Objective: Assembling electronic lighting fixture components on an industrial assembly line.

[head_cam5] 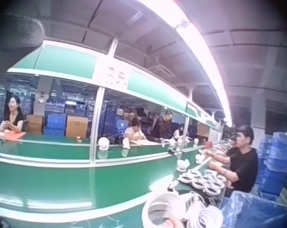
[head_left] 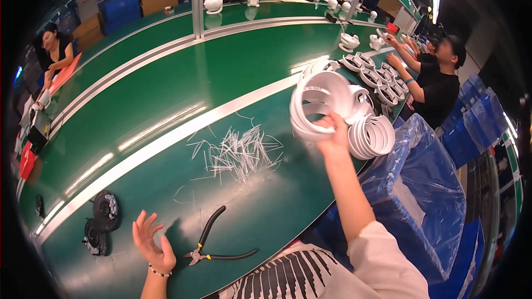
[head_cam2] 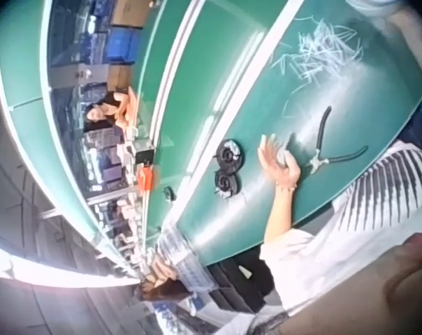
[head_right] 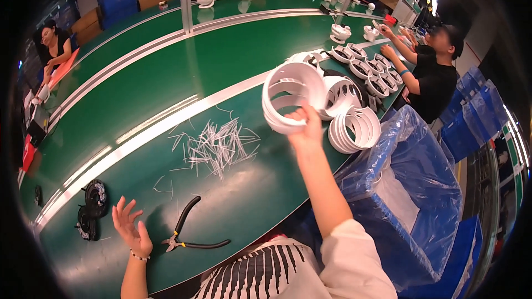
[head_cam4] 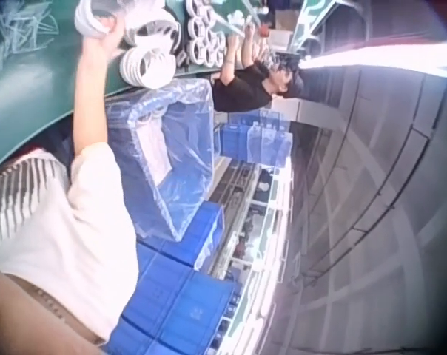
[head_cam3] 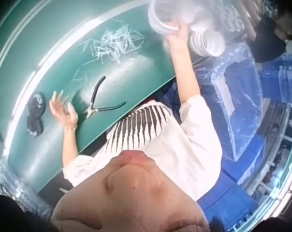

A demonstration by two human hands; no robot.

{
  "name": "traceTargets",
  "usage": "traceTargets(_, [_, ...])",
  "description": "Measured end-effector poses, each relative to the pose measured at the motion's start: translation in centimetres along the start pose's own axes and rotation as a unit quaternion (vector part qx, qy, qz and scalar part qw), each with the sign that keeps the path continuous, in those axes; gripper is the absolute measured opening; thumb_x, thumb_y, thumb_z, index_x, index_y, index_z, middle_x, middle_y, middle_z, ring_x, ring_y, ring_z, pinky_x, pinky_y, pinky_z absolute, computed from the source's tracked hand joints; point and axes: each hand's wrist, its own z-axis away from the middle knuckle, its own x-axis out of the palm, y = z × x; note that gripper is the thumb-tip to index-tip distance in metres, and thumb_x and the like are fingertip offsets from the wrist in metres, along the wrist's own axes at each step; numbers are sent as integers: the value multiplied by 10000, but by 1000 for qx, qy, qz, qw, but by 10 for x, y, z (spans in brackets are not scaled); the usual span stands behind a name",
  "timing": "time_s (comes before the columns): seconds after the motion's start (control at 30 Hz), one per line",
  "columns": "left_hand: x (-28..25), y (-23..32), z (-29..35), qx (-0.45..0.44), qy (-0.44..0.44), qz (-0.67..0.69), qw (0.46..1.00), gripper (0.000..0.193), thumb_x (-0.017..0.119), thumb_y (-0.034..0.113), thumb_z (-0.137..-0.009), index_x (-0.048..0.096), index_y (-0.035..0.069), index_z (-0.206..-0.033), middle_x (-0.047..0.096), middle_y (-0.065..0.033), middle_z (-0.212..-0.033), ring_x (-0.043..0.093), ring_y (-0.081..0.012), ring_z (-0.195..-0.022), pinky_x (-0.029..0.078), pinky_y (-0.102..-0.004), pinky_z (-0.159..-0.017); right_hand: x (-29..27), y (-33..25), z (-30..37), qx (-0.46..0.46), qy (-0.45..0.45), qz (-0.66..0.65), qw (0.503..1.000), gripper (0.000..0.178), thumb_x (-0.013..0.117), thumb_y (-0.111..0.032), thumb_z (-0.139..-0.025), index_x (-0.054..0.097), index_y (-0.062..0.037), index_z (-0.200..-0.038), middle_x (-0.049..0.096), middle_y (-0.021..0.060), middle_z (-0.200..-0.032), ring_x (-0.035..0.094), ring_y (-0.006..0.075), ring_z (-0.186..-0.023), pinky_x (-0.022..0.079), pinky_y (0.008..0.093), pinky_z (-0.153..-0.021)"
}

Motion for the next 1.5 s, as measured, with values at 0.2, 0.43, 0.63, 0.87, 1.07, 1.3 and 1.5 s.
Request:
traceTargets(0.2, [7, 2, -5, -5, -5, 2, 1000, 684, 398, -83, -682, 123, 0, -1303, 315, -245, -1257, 475, -311, -1023, 448, -328, -761, -27, 32, -85, -29, 14, 62, 998, 112, 569, -72, -751, 463, -92, -722, 401, -1, -478, 408, 156, -409, 415, 332, -511])
traceTargets(0.43, [10, 0, -5, -10, -12, 12, 1000, 691, 397, -83, -682, 112, 3, -1306, 311, -239, -1260, 473, -311, -1024, 448, -326, -762, -32, 24, -109, -190, 166, 266, 930, 479, 649, 1, -649, 397, 62, -1052, 486, 188, -1001, 535, 264, -875, 452, 381, -783])
traceTargets(0.63, [9, 3, -2, -15, -6, 15, 1000, 679, 398, -60, -697, 102, -5, -1306, 313, -229, -1256, 450, -312, -1046, 446, -328, -768, -5, 52, -100, -226, 175, 326, 901, 881, 650, -132, -636, 101, 63, -1296, 273, 218, -1290, 325, 275, -1177, 264, 315, -970])
traceTargets(0.87, [15, -2, -3, -22, -3, 1, 1000, 675, 393, -30, -712, 79, -1, -1309, 315, -231, -1255, 440, -310, -1053, 437, -333, -779, 32, 1, 14, -260, -25, 348, 901, 721, 551, -66, -748, 111, 36, -1310, 146, 218, -1354, 172, 245, -1271, 178, 307, -1018])
traceTargets(1.07, [7, 8, -8, -31, 38, -61, 997, 605, 433, 133, -825, 104, -9, -1313, 318, -228, -1275, 417, -324, -1097, 436, -347, -779, 27, -113, 183, -598, -117, 738, 288, 553, 580, -21, -639, 382, 7, -1155, 277, 298, -1266, 355, 402, -1149, 371, 410, -896])
traceTargets(1.3, [29, 15, -24, -10, 47, -157, 986, 724, 518, 236, -812, 38, -53, -1272, 418, -212, -1198, 492, -301, -1028, 409, -407, -857, -109, -286, 128, -112, -41, 965, 234, 294, 673, -209, -600, 600, -1, -795, 595, 176, -814, 577, 311, -758, 458, 354, -699])
traceTargets(1.5, [22, 55, -27, 121, -50, -425, 896, 484, 441, 143, -843, 225, -29, -1242, 444, -207, -1169, 502, -324, -995, 401, -435, -851, -206, -245, 84, 124, -213, 880, 406, 490, 635, -368, -695, 558, -94, -1094, 500, 159, -1144, 537, 319, -956, 430, 366, -838])
